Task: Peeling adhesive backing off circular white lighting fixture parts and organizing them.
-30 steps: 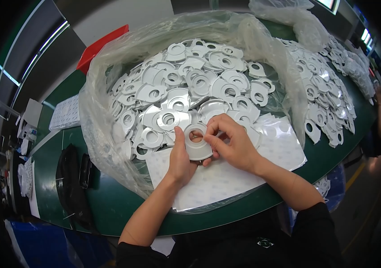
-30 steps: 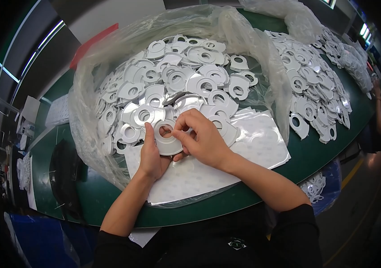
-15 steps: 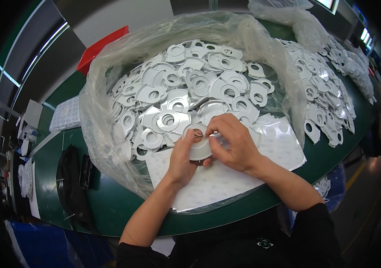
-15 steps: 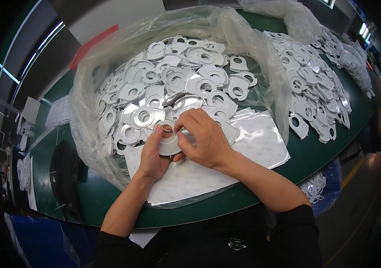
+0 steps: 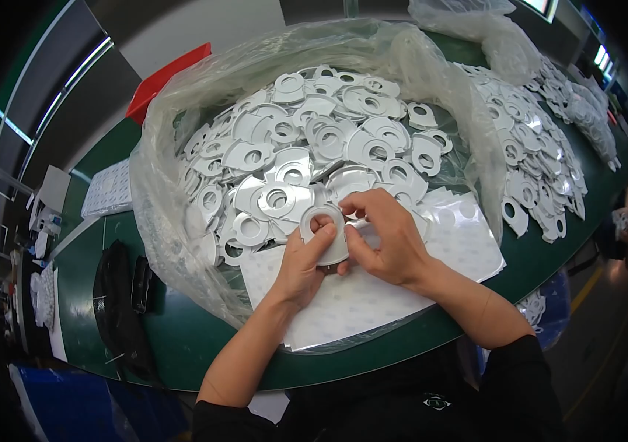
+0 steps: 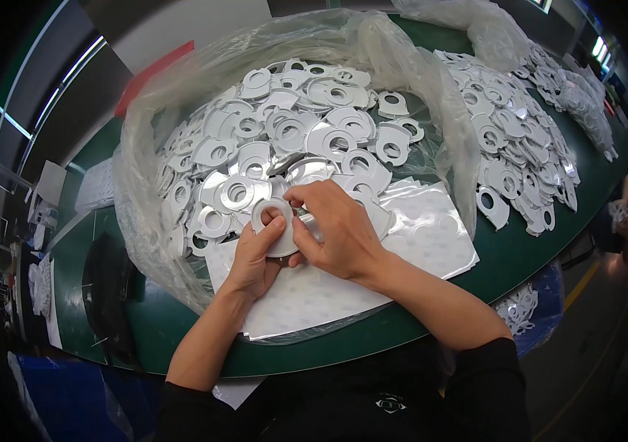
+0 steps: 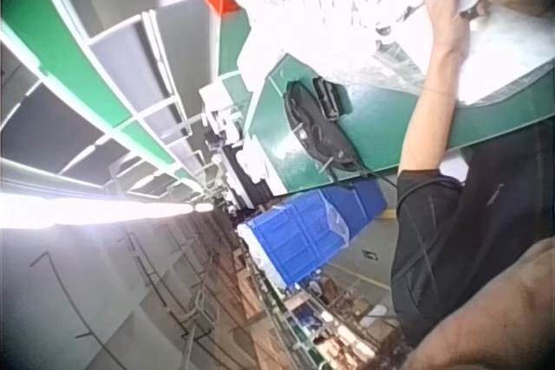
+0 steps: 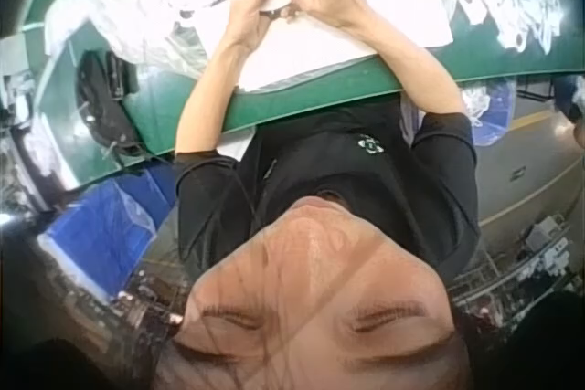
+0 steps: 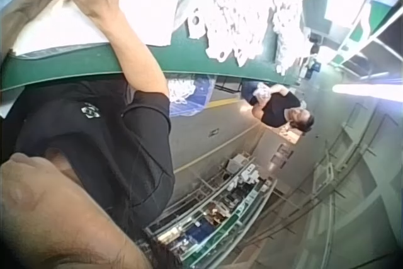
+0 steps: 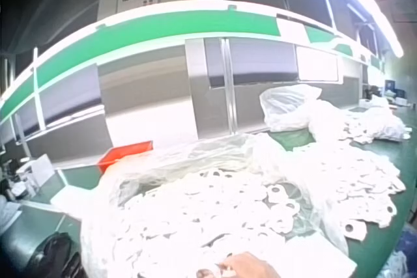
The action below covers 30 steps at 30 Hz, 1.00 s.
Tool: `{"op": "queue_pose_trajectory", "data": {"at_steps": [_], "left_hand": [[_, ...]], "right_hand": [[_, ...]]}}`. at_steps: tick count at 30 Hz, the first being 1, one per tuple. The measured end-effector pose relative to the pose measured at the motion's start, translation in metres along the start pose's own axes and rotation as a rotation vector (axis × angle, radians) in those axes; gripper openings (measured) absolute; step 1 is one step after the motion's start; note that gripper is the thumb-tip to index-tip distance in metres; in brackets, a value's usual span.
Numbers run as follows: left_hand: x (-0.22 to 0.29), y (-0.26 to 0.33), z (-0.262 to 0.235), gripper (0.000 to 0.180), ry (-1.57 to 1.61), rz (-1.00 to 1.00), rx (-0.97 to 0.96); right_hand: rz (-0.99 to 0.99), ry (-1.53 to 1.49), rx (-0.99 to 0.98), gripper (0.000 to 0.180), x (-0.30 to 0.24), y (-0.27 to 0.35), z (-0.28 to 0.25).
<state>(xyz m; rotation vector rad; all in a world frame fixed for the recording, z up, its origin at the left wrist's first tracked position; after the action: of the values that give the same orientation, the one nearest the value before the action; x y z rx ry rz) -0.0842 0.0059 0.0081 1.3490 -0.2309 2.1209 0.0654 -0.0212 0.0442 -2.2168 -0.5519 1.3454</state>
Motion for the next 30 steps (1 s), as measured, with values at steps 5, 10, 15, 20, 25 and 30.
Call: {"op": "queue_pose_trajectory", "data": {"at_steps": [5,10,15,20,25,30], "left_hand": [[0.004,0.004,0.006,0.020,-0.125,-0.033,0.000],[0.002,0.002,0.007,0.021,-0.198,-0.005,-0.058],[0.001,0.000,0.007,0.018,-0.279,-0.004,-0.104],[-0.002,0.000,0.008,0.042,-0.378,-0.044,-0.139],[-0.002,0.003,0.008,0.086,-0.244,-0.116,-0.192],[0.002,0.001,0.011,0.098,-0.324,-0.134,-0.191]], "right_hand": [[0.436,-0.424,-0.029,0.018,0.004,-0.001,-0.002],[0.594,-0.578,-0.054,0.016,0.013,0.001,0.000],[0.531,-0.351,-0.014,0.015,0.011,-0.001,-0.004],[0.585,-0.237,-0.016,0.020,0.016,0.000,-0.004],[0.525,0.053,-0.020,0.034,0.006,-0.003,-0.008],[0.307,0.391,-0.011,0.043,-0.001,-0.002,-0.006]]}}
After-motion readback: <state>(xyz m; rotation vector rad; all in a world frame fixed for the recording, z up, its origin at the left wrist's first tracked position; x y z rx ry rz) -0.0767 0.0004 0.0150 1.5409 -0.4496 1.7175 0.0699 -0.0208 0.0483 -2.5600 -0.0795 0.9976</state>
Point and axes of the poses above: each hand's wrist, its own y-axis away from the middle knuckle, its own z-axis out of the palm, x = y × z, the point moved 2 cm from there along -y, towards the middle knuckle, and after that the axes turned 6 degrees about -y, right-handed, at the moved point
